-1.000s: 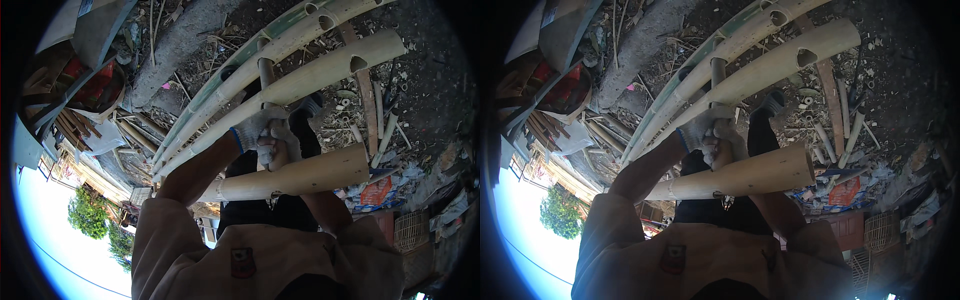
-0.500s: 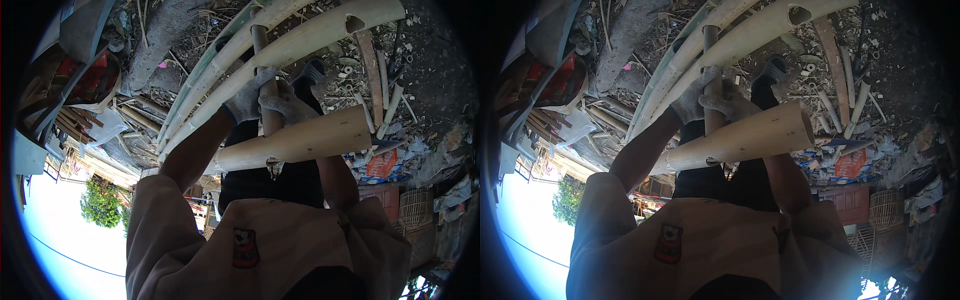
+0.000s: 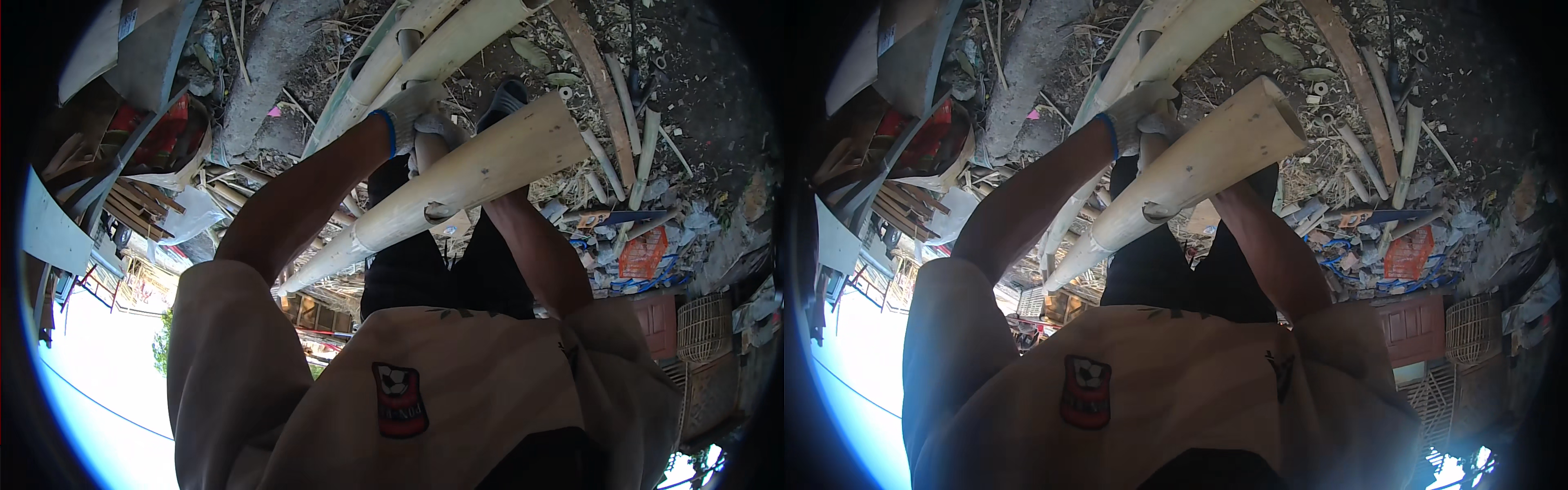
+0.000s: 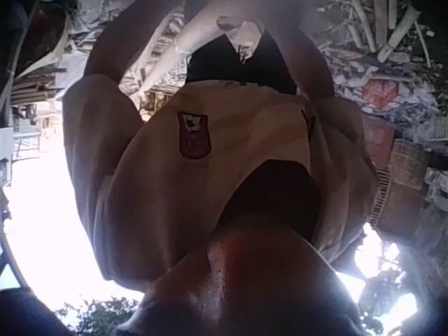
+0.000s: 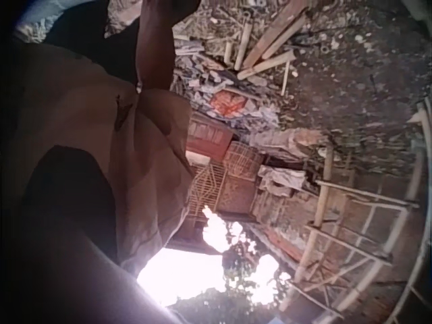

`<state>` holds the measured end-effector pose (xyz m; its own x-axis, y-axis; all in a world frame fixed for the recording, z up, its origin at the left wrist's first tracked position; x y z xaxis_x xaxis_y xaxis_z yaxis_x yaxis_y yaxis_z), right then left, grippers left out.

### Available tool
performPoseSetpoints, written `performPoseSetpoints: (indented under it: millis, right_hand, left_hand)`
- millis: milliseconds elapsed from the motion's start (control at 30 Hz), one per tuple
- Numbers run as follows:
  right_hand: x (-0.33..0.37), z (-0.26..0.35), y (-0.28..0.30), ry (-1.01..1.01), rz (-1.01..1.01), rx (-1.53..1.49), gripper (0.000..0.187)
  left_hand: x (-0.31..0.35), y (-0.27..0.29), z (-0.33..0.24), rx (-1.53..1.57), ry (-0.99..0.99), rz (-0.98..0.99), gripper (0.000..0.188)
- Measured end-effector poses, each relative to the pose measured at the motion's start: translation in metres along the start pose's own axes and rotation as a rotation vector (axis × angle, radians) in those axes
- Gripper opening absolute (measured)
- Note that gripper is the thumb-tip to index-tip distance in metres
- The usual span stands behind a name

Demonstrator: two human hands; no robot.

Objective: The person fits a short bamboo rung into holes of larger bamboo poles and adjusts the resulting ladder-like section by hand.

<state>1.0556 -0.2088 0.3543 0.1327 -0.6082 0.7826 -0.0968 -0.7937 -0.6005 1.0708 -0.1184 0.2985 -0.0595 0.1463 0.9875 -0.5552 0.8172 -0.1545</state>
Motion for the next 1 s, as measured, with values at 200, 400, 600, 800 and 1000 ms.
performPoseSetpoints:
  millis: [200, 400, 600, 800, 1000]
  right_hand:
    - [0.011, 0.02, -0.003, 0.158, 0.023, -0.008, 0.042]
    - [0.013, 0.032, 0.001, 0.155, 0.054, 0.046, 0.041]
    - [0.011, 0.028, -0.001, 0.121, 0.113, 0.01, 0.04]
    - [0.001, 0.01, -0.007, 0.097, 0.154, -0.112, 0.038]
    - [0.004, 0.003, -0.005, 0.119, 0.194, -0.216, 0.037]
  left_hand:
    - [0.006, 0.003, -0.002, -0.075, 0.03, 0.028, 0.031]
    - [0.027, -0.007, 0.001, 0.3, -0.044, 0.223, 0.052]
    - [0.007, 0.004, -0.005, 0.387, -0.051, 0.254, 0.034]
    - [0.016, 0.001, -0.01, 0.126, -0.062, 0.043, 0.028]
    - [0.018, -0.011, -0.01, -0.235, 0.05, -0.034, 0.036]
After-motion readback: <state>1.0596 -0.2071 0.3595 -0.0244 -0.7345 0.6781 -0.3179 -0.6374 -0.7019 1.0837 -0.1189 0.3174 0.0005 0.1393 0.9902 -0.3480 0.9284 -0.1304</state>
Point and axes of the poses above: each hand's wrist, its own x-axis away from the middle knuckle, its own y-axis out of the back of the hand, z = x × y, the point moved 7 cm from there along -x, towards the middle knuckle, and after that the axes turned 2 degrees about -y, right-handed, at the moved point
